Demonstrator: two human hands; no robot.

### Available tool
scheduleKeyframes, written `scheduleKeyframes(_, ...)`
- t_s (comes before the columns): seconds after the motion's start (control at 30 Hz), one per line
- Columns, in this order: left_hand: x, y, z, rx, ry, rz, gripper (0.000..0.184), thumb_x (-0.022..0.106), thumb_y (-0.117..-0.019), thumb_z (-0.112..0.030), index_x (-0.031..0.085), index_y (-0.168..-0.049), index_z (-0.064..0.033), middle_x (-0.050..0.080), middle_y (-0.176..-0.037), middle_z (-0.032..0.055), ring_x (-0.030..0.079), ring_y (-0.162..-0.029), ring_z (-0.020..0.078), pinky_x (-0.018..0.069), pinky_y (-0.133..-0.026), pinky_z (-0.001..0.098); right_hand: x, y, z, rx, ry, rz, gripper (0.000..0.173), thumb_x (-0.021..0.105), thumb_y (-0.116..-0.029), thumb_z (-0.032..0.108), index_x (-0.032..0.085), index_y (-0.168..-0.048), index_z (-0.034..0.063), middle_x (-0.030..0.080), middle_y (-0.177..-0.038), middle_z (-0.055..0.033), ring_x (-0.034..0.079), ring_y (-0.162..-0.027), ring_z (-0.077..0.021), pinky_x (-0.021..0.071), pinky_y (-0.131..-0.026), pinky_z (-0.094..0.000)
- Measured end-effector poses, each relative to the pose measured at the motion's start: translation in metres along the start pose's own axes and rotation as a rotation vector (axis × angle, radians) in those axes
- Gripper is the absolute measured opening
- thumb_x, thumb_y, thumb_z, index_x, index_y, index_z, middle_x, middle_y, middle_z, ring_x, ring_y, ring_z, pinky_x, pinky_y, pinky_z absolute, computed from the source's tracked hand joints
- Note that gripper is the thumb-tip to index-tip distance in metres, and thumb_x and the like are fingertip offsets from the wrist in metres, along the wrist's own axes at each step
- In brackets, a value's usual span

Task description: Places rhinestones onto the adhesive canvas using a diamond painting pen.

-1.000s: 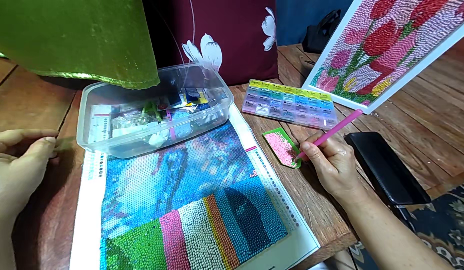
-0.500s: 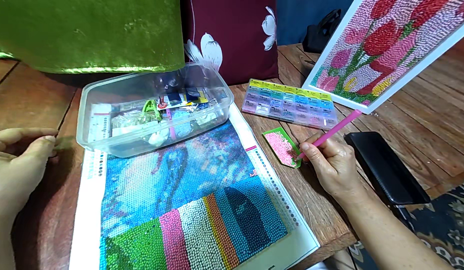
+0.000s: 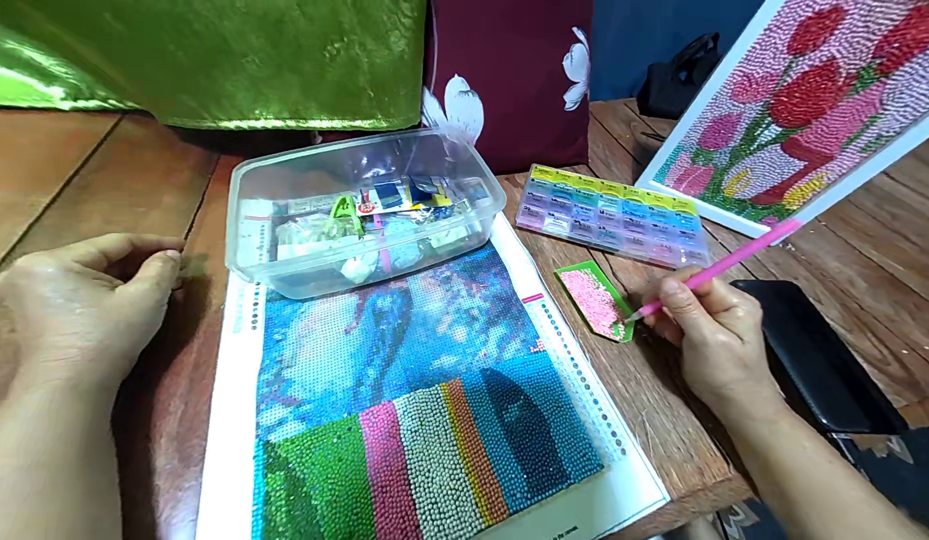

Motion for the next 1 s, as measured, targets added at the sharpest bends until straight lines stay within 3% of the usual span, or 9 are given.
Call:
scheduleKeyframes(0.17, -0.002, 0.007, -0.031, -0.04, -0.033, 0.013, 0.026, 0.054, -0.1032, -0.015, 0.068, -0.113, 0.004, 0.067, -0.095, 0.023, 0.062, -0.078, 0.0274, 0.0503, -0.076, 0.053, 0.021, -0.004, 0.019, 0.103, -0.147, 0.016, 0.024, 0.045, -0.1079, 0.021, 0.061, -0.089, 0.0217, 0.062, -0.072, 0.0136, 0.051, -0.054, 0.0058, 0.0413, -0.049, -0.0078)
scheduleKeyframes(0.4, -0.003, 0.01, -0.043, -0.068, -0.051, 0.026, 0.024, 0.054, -0.1035, -0.01, 0.069, -0.113, 0.0064, 0.068, -0.098, 0.0268, 0.064, -0.081, 0.0332, 0.0489, -0.08, 0.0579, 0.07, -0.017, 0.044, -0.033, -0.161, 0.125, 0.019, 0.049, -0.1049, 0.016, 0.058, -0.089, 0.019, 0.059, -0.072, 0.0157, 0.053, -0.059, 0.0074, 0.0453, -0.055, -0.0095)
scheduleKeyframes(0.53, -0.002, 0.008, -0.039, -0.05, -0.052, 0.024, 0.025, 0.054, -0.103, -0.012, 0.069, -0.112, 0.0052, 0.068, -0.098, 0.0257, 0.065, -0.082, 0.0332, 0.0496, -0.08, 0.0579, 0.086, -0.014, 0.04, -0.134, -0.015, 0.169, 0.022, 0.051, -0.1051, 0.023, 0.059, -0.086, 0.0141, 0.053, -0.068, 0.0138, 0.048, -0.057, 0.0096, 0.0401, -0.053, -0.0074)
scheduleKeyframes(1.0, -0.001, 0.008, -0.041, -0.035, -0.069, 0.027, 0.026, 0.053, -0.1027, -0.013, 0.069, -0.113, 0.0046, 0.068, -0.097, 0.0244, 0.063, -0.079, 0.0278, 0.0496, -0.078, 0.0523, 0.09, -0.001, 0.038, -0.242, 0.101, 0.239, 0.028, 0.051, -0.1047, 0.023, 0.06, -0.083, 0.0083, 0.052, -0.066, 0.0092, 0.048, -0.058, 0.0098, 0.0401, -0.055, -0.0066)
Point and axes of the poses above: each hand's wrist, its own y-axis away from the middle knuckle, its own x-axis out of the palm, z = x × y, the point moved 10 cm from there along -y, towards the middle knuckle
